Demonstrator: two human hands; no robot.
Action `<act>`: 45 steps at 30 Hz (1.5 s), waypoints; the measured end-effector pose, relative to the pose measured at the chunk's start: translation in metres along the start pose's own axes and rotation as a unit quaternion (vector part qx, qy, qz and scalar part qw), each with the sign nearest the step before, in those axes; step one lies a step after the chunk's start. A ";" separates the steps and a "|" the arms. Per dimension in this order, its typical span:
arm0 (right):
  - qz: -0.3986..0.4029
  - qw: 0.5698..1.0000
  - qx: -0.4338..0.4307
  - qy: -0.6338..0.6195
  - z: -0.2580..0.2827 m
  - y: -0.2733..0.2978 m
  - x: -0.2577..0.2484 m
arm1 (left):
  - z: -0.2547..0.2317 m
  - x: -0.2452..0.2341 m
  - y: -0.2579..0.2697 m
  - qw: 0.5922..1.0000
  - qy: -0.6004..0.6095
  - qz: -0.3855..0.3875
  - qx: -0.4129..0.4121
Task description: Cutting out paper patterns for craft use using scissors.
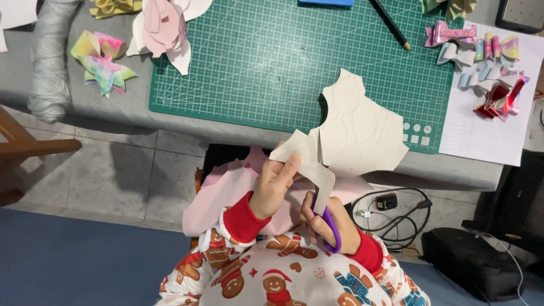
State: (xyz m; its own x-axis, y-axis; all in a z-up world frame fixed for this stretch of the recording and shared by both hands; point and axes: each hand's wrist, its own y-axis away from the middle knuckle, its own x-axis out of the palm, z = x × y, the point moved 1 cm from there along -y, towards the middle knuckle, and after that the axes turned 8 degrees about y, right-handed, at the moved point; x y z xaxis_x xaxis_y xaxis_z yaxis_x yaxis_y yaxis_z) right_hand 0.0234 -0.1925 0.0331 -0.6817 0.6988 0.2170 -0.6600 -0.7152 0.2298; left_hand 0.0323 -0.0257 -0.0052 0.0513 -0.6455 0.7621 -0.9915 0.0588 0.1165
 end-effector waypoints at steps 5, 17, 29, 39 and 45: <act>-0.027 0.999 0.004 0.032 -0.005 0.000 -0.004 | 0.000 -0.003 -0.003 0.999 0.001 -0.045 -0.016; -0.017 0.997 0.011 0.073 0.010 -0.013 -0.012 | -0.013 -0.005 -0.018 0.998 0.065 -0.019 -0.015; -0.007 0.997 0.000 0.083 0.039 -0.037 -0.025 | -0.037 0.002 -0.032 0.998 -0.015 -0.035 -0.054; -0.024 0.992 -0.015 0.119 0.041 -0.047 -0.036 | -0.052 0.007 -0.053 0.998 -0.013 -0.013 -0.065; -0.041 0.991 -0.007 0.130 0.043 -0.051 -0.039 | -0.049 0.003 -0.059 0.998 0.021 0.004 -0.057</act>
State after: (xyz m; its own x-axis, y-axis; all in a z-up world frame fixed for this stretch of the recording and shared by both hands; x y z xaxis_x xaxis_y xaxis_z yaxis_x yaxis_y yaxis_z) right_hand 0.0973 -0.1825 0.0541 -0.6826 0.7289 -0.0531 -0.7195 -0.6576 0.2232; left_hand 0.0967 0.0062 0.0216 0.0518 -0.6116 0.7895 -0.9717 0.1514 0.1811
